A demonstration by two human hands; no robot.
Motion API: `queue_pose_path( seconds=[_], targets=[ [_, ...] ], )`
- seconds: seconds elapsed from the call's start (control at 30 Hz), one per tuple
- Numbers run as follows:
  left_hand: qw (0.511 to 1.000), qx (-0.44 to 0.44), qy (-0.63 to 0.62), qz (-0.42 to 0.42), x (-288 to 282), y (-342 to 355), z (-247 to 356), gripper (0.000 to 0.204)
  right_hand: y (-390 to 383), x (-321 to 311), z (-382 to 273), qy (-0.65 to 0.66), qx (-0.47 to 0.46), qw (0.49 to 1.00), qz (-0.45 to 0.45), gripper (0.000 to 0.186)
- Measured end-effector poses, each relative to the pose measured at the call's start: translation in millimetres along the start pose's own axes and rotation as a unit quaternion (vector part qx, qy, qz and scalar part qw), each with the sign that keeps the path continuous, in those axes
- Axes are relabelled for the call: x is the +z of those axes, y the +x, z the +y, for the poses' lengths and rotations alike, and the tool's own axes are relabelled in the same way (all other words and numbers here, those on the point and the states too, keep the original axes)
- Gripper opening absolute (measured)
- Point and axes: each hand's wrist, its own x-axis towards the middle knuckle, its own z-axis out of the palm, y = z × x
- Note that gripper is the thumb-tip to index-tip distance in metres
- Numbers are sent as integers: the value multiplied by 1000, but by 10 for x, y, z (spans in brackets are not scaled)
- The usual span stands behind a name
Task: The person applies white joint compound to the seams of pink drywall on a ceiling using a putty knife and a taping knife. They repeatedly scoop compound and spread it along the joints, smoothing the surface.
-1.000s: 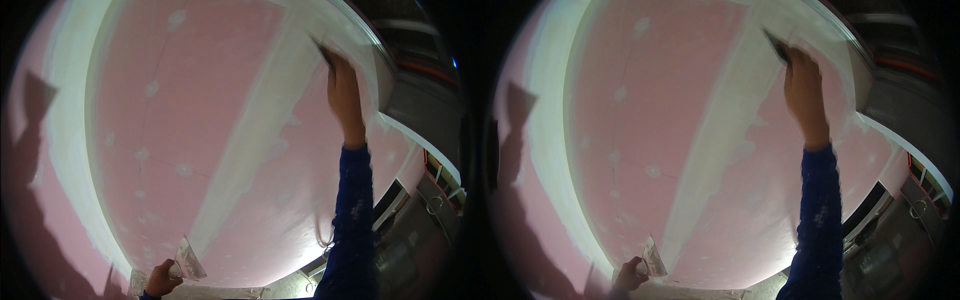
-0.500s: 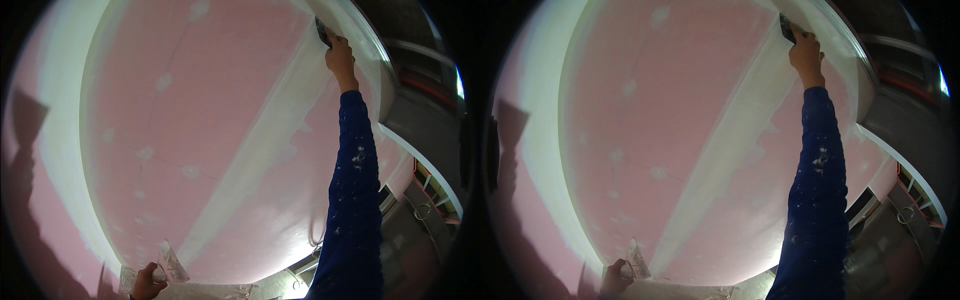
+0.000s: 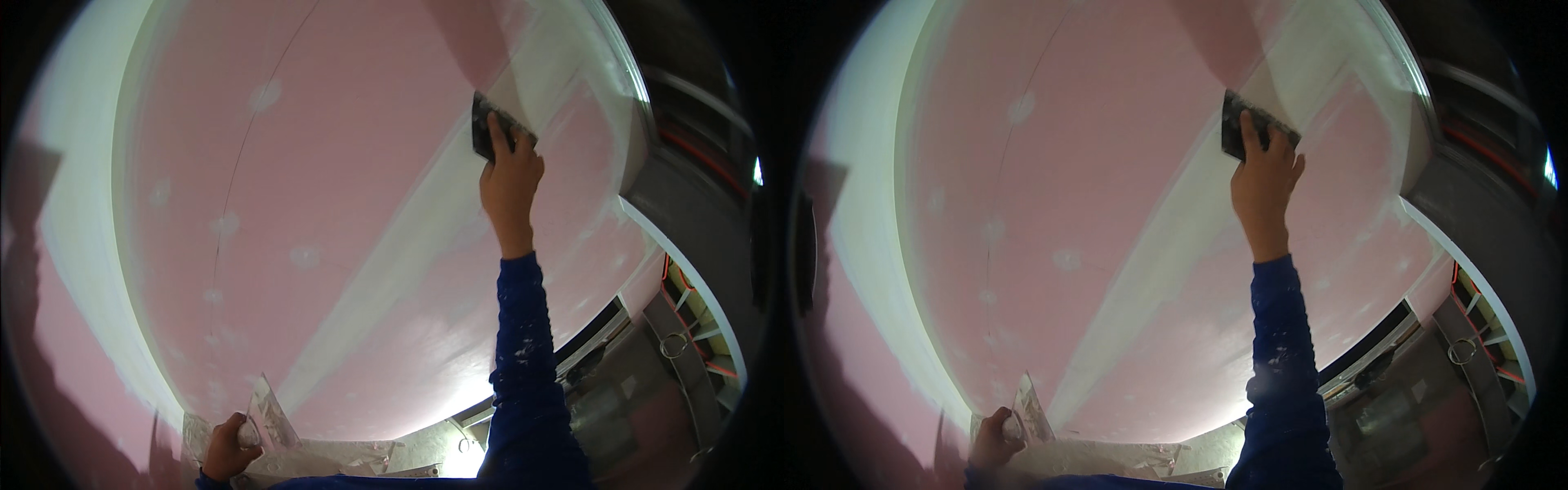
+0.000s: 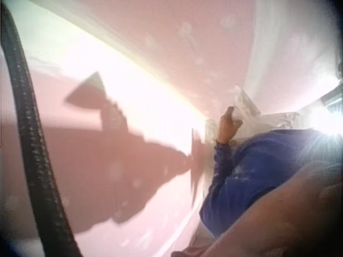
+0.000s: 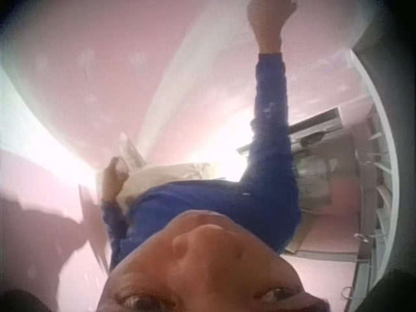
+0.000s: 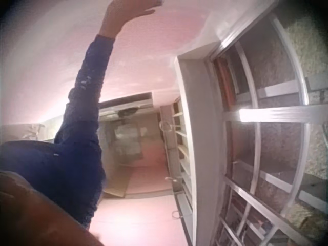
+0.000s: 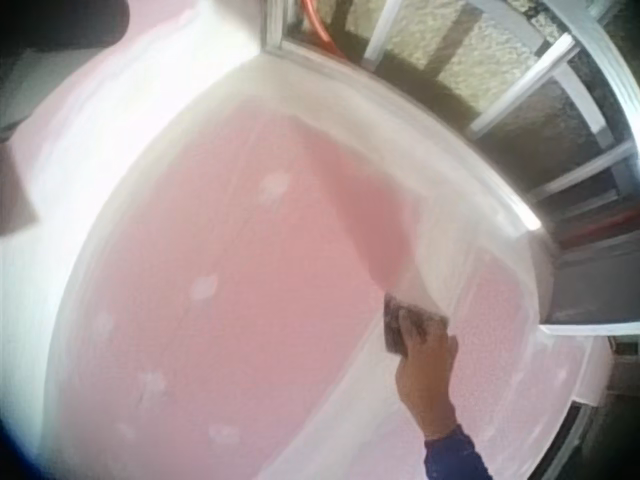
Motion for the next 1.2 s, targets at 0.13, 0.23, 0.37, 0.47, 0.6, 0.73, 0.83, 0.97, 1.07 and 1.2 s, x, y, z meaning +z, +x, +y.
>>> queue_pose_path(
  seconds=[0.13, 0.23, 0.37, 0.47, 0.6, 0.73, 0.83, 0.97, 1.07, 1.2],
  targets=[
    [1000, -2, 13, -7, -19, -10, 19, 52, -424, 72, -257, 44, -28, 999, 10, 70],
    [1000, 4, 4, -25, -9, -16, 36, 53, -614, -52, -323, 65, -37, 997, -12, 66],
    [999, 4, 29, -20, 9, -41, 187, 53, -748, -633, -134, 155, -66, 986, 7, 55],
    [995, 63, 74, 8, -77, 30, 410, 51, -738, -1208, 123, 275, -21, 961, 25, 39],
    [979, 130, 155, 33, -325, 237, 792, 45, -892, -1624, 51, 396, 34, 911, -113, 36],
    [955, 213, 200, 58, -531, 438, 1183, 43, -1083, -1744, -245, 371, -300, 863, -167, 53],
    [930, 251, 262, 53, -598, 482, 1418, 46, -1233, -1821, -383, 311, -410, 830, -216, 63],
    [904, 284, 318, 36, -592, 500, 1639, 46, -1374, -1826, -465, 302, -427, 821, -228, 51],
    [884, 319, 340, 35, -569, 524, 1739, 45, -1389, -1773, -467, 294, -445, 818, -214, 51],
    [877, 311, 364, 40, -543, 561, 1815, 54, -1305, -1790, -394, 272, -462, 811, -234, 51]
  ],
)
